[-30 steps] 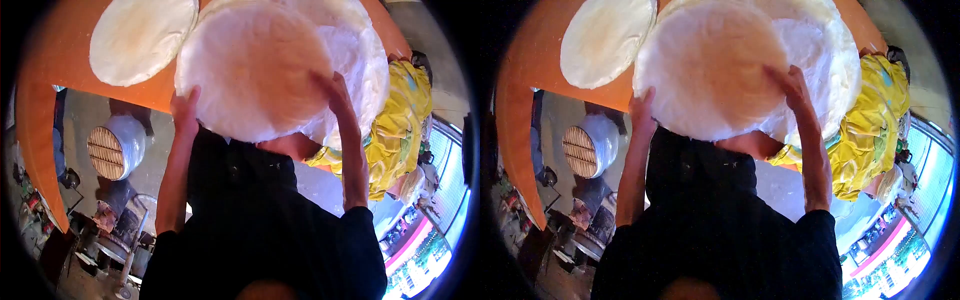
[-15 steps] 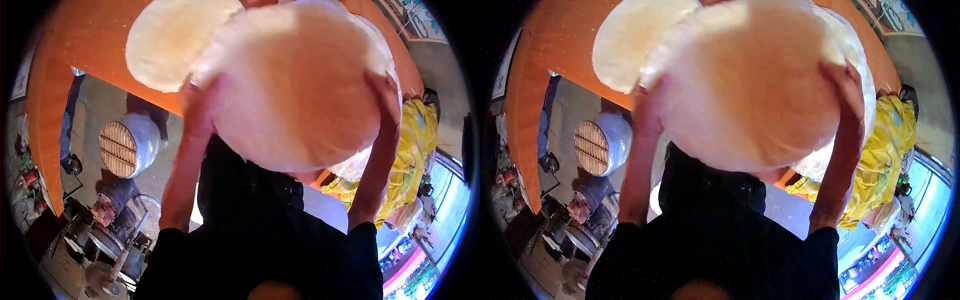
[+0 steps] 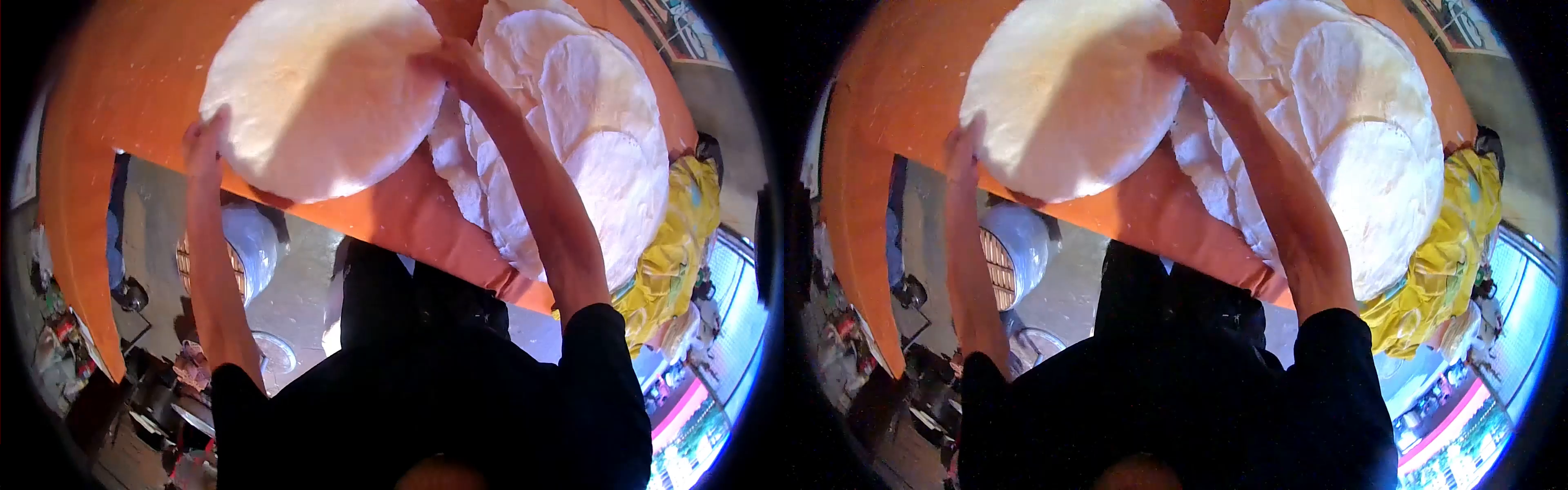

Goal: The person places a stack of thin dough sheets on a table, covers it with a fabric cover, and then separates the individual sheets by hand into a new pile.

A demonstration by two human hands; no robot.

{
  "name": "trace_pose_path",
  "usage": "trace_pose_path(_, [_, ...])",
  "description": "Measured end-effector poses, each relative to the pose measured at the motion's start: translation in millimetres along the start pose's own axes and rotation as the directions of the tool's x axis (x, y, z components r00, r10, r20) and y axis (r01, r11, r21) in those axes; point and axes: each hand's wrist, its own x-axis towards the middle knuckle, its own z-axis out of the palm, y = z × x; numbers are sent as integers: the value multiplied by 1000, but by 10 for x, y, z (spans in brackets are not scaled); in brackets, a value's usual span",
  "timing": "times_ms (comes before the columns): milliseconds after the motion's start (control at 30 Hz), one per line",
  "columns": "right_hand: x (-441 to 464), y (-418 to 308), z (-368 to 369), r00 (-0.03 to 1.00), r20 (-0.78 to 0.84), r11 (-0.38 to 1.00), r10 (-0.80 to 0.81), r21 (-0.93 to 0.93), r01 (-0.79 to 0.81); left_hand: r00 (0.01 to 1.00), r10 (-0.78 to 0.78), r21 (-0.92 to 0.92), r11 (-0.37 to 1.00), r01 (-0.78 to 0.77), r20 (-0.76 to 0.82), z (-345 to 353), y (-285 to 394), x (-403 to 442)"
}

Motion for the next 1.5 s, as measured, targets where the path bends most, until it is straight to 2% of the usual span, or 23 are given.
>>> trace_pose_path(100, [29, -53, 35, 990, -139, 984, -14, -179, -11, 980, 74, 73, 995, -61, -187, -66, -4, -214])
trace_pose_path(200, [32, -57, 281, 959, -272, 931, -82, -365, -24, 995, 25, -10, 1000, -26, -93, -84, -102, -284])
trace_pose_path(300, [63, -6, 595, 901, -386, 843, -198, -537, -44, 987, 104, 4, 995, -104, -121, 308, 73, -441])
trace_pose_path(367, [114, 82, 742, 875, -412, 802, -257, -596, -45, 995, 68, 169, 984, -55, -71, 125, -41, -412])
trace_pose_path(433, [153, 173, 748, 879, -391, 801, -273, -599, -17, 921, 317, 631, 768, -110, -225, -236, -710, 11])
trace_pose_path(500, [42, 203, 451, 924, -326, 864, -201, -503, 10, 953, 254, 539, 832, -130, -163, -108, -459, -160])
trace_pose_path(567, [-77, -363, 136, 948, -317, 970, -9, -235, -69, 960, 252, 453, 875, -174, -119, -88, -336, -210])
trace_pose_path(600, [-160, -610, -90, 882, -353, 920, -312, -346, 187, 953, 282, 413, 885, -216, -107, -138, -350, -169])
trace_pose_path(667, [-635, -732, -526, 617, -463, 768, -637, -450, 455, 938, 324, 348, 899, -265, -122, -292, -382, -166])
trace_pose_path(700, [-1143, -790, -814, 833, -358, 838, -421, -506, 206, 916, 380, 370, 875, -311, -126, -277, -266, -310])
trace_pose_path(767, [-1980, -763, -1264, 924, -282, 803, -257, -595, 42, 860, 491, 410, 819, -401, -141, -102, 86, -728])
trace_pose_path(867, [-3256, -472, -1593, 955, -269, 641, 128, -712, -286, 801, 584, 557, 712, -428, -130, 234, 330, -1291])
trace_pose_path(900, [-3596, -430, -1589, 952, -239, 559, 190, -771, -305, 883, 469, 519, 758, -394, -15, 385, 460, -1489])
trace_pose_path(933, [-3886, -399, -1574, 942, -214, 472, 259, -823, -317, 893, 447, 428, 818, -385, -52, 671, 495, -1725])
trace_pose_path(1000, [-4255, -328, -1579, 941, -145, 516, 305, -805, -292, 914, 390, 227, 905, -358, -114, 1358, 452, -2158])
trace_pose_path(1100, [-4571, -136, -1742, 981, -159, 520, 109, -832, -193, 964, 157, 163, 968, -193, 213, 2019, 349, -2696])
trace_pose_path(1167, [-4653, -113, -1863, 973, -229, 622, -30, -766, -161, 907, 59, 111, 987, -115, 417, 2424, 339, -3052])
trace_pose_path(1267, [-4703, -152, -1964, 956, -293, 635, 16, -735, -236, 805, -21, 98, 994, -47, 593, 2787, 198, -3372])
trace_pose_path(1300, [-4643, -104, -2000, 967, -253, 570, -25, -798, -194, 769, -51, 95, 995, -13, 637, 2886, 169, -3464])
trace_pose_path(1400, [-4527, 177, -2423, 973, -171, 542, 154, -809, -228, 711, -68, 8, 996, 87, 700, 3075, 116, -3626])
trace_pose_path(1433, [-4387, -33, -2641, 907, -377, 665, -189, -729, -165, 689, -104, 77, 995, 70, 717, 3133, 212, -3650])
trace_pose_path(1467, [-4264, -174, -3030, 913, -347, 718, -212, -690, -96, 696, -133, 75, 991, 113, 706, 3152, 213, -3653])
trace_pose_path(1500, [-4056, -628, -3262, 869, -494, 206, -12, -852, -481, 700, -156, 64, 986, 156, 697, 3210, 209, -3654])
